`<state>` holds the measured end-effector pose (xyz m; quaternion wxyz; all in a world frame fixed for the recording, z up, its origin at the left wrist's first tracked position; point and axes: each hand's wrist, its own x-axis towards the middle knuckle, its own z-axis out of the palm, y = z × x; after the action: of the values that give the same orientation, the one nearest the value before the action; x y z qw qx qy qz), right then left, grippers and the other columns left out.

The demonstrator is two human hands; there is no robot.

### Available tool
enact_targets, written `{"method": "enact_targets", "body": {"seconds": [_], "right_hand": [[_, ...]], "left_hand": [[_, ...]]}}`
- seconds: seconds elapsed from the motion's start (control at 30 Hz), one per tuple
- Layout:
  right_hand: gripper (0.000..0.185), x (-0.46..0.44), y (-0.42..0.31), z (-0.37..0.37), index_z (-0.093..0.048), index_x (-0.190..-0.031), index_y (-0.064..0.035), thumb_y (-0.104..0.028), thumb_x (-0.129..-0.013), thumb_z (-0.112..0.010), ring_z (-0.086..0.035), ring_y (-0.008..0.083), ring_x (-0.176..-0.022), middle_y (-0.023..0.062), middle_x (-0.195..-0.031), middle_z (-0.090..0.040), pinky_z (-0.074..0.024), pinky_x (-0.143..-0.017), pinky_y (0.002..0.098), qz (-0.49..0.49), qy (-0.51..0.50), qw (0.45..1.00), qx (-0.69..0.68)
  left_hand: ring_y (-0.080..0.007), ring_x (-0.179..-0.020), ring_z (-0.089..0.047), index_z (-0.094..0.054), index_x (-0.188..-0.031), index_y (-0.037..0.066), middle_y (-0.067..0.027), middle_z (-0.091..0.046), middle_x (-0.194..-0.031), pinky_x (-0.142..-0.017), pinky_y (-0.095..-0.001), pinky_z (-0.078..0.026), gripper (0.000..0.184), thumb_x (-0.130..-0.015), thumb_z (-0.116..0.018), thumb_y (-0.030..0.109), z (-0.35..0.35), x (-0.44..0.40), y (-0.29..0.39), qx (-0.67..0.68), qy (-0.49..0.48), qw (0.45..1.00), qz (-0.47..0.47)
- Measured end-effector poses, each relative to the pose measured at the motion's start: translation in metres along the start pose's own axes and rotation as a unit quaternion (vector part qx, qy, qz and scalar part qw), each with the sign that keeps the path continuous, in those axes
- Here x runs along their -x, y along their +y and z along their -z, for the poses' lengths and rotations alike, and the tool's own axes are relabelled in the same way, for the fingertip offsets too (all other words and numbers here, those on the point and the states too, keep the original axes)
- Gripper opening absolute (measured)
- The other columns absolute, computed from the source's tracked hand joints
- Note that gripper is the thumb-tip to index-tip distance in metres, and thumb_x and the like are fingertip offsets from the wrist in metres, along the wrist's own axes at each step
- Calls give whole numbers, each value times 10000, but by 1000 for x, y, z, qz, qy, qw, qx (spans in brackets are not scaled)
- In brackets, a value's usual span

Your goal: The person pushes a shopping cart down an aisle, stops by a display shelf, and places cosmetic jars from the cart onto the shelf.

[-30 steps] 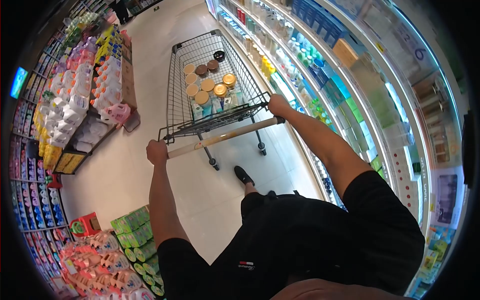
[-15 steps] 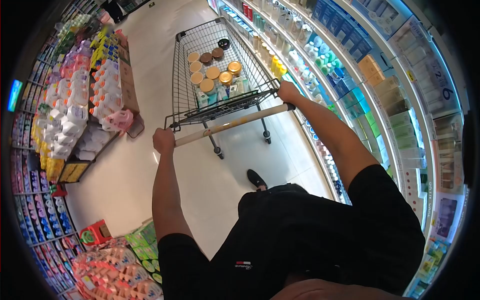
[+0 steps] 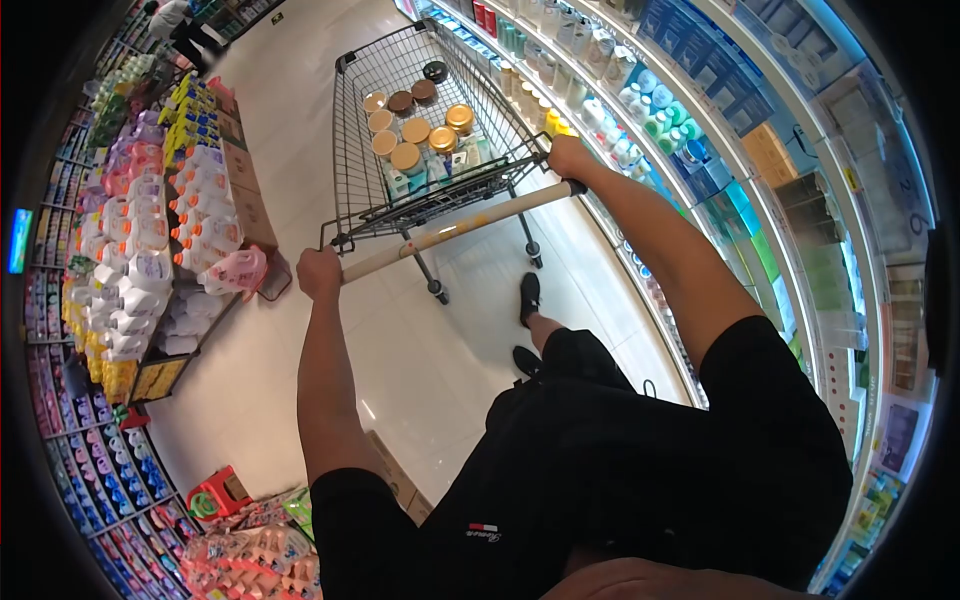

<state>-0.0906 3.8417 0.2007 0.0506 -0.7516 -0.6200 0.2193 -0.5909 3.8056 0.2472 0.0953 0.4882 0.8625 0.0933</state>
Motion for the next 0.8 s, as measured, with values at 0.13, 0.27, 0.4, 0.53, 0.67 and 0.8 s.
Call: {"method": "enact_targets", "body": {"seconds": [0.13, 0.27, 0.4, 0.53, 0.67, 0.8], "right_hand": [[211, -35, -11, 1, -721, -872, 60, -100, -789, -609, -709, 415, -897, 282, -923, -707, -565, -796, 471, 12, -6, 1000, 2], [203, -76, -31, 3, -721, -864, 54, -87, -784, -600, -708, 420, -887, 289, -907, -702, -564, -791, 471, 16, 7, 1000, -2], [205, -109, -53, 7, -710, -877, 49, -90, -813, -572, -705, 419, -899, 286, -944, -703, -561, -808, 480, 12, 24, 999, -21], [238, -139, -86, 16, -719, -968, 25, -102, -852, -555, -704, 407, -956, 258, -1008, -713, -562, -839, 474, -24, -2, 999, -42], [254, -163, -115, 25, -721, -1013, 12, -123, -848, -582, -702, 395, -993, 250, -1038, -713, -563, -862, 465, -61, -23, 995, -70], [260, -192, -139, 31, -724, -1007, 18, -142, -849, -594, -704, 395, -993, 254, -1052, -712, -564, -869, 456, -75, -40, 993, -82]], "left_hand": [[-414, -967, -689, -724, -959, -10, -248, -716, -986, -858, -489, -539, 360, -825, -611, 305, -2, -35, 12, -1, -11, 1000, 0], [-419, -981, -686, -722, -981, -17, -254, -715, -1002, -870, -486, -536, 387, -818, -616, 318, 3, -77, 24, -3, -5, 1000, -2], [-422, -999, -682, -726, -989, -19, -257, -712, -1017, -879, -490, -532, 399, -820, -611, 324, -4, -130, 27, -2, -21, 1000, 2], [-421, -996, -682, -724, -997, -21, -261, -711, -1011, -881, -484, -532, 405, -820, -611, 325, -10, -182, 28, -13, 2, 1000, -25], [-425, -964, -687, -730, -952, -27, -273, -712, -968, -861, -486, -535, 394, -821, -610, 326, -11, -227, 31, -22, 5, 999, -23], [-425, -956, -688, -735, -957, -20, -272, -711, -950, -859, -500, -533, 401, -826, -584, 328, -14, -270, 34, -28, 24, 998, -43]]}}
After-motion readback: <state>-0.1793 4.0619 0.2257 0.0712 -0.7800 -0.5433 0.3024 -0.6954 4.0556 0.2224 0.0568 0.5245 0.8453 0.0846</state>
